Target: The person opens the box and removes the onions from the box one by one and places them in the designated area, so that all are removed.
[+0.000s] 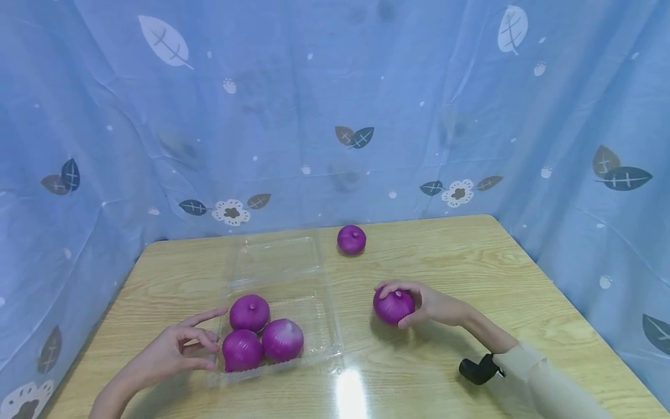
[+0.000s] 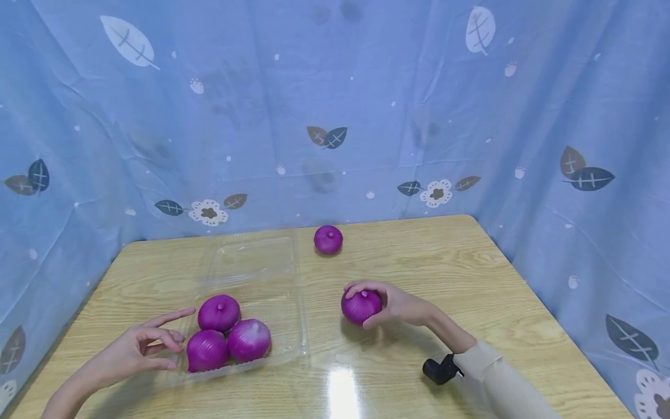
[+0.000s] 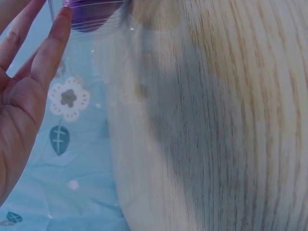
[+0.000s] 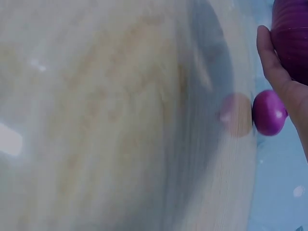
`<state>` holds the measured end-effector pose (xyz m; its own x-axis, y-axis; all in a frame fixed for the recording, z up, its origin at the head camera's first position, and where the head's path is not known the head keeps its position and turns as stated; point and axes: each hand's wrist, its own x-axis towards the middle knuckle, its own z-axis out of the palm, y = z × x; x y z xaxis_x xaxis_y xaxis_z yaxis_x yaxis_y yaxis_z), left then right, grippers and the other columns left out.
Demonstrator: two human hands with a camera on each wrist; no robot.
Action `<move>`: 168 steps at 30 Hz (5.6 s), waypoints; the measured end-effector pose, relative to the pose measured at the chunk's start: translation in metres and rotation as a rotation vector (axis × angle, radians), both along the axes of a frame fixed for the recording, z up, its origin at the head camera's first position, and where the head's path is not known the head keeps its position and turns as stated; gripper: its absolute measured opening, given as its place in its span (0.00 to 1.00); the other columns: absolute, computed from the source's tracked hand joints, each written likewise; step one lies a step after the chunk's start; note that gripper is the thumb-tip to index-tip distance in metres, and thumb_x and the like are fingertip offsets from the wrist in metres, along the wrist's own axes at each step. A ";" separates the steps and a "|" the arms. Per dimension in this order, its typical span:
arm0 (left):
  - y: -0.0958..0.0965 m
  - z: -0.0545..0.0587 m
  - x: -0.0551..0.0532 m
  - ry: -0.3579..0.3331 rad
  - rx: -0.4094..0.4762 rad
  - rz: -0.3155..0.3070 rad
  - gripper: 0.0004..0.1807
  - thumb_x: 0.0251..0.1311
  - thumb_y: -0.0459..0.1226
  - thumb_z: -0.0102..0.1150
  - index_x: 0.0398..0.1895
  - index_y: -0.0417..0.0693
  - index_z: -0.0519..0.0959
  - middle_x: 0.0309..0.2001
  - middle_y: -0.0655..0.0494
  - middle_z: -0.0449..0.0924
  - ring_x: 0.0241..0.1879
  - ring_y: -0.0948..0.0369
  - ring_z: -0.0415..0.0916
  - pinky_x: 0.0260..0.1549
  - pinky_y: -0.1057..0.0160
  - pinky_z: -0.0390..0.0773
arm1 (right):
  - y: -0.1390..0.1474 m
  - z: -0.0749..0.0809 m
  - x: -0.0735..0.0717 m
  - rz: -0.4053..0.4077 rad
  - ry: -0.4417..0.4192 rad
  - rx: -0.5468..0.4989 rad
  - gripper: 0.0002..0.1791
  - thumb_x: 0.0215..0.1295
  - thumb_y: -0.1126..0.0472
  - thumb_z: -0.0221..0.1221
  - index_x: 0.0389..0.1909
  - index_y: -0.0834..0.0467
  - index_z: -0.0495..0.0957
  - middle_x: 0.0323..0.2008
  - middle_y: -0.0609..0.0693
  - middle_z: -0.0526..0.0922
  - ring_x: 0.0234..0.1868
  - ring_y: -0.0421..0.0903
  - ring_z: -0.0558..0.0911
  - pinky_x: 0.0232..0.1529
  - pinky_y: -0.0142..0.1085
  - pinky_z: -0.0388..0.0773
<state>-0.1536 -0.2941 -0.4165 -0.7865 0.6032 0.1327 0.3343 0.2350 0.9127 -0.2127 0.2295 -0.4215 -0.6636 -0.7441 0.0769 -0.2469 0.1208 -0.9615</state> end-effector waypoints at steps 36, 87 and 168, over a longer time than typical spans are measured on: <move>0.001 -0.001 0.001 -0.001 0.020 -0.007 0.07 0.51 0.29 0.68 0.34 0.40 0.82 0.69 0.63 0.62 0.48 0.60 0.75 0.51 0.71 0.76 | 0.027 -0.003 -0.095 -0.267 -0.082 -0.018 0.44 0.48 0.75 0.68 0.67 0.64 0.58 0.66 0.61 0.63 0.61 0.47 0.69 0.56 0.40 0.76; 0.003 0.002 0.002 -0.039 0.023 -0.026 0.06 0.52 0.29 0.67 0.34 0.40 0.82 0.69 0.64 0.61 0.50 0.58 0.76 0.52 0.68 0.77 | 0.043 -0.018 -0.162 -0.390 -0.039 0.168 0.52 0.44 0.76 0.69 0.71 0.62 0.55 0.69 0.69 0.53 0.68 0.68 0.53 0.67 0.64 0.47; 0.005 0.000 0.004 -0.017 0.027 -0.026 0.07 0.51 0.29 0.68 0.34 0.38 0.82 0.69 0.64 0.62 0.48 0.58 0.76 0.51 0.68 0.77 | 0.063 -0.006 -0.158 -0.356 -0.103 0.079 0.47 0.58 0.76 0.59 0.74 0.64 0.42 0.71 0.71 0.49 0.69 0.68 0.53 0.65 0.56 0.59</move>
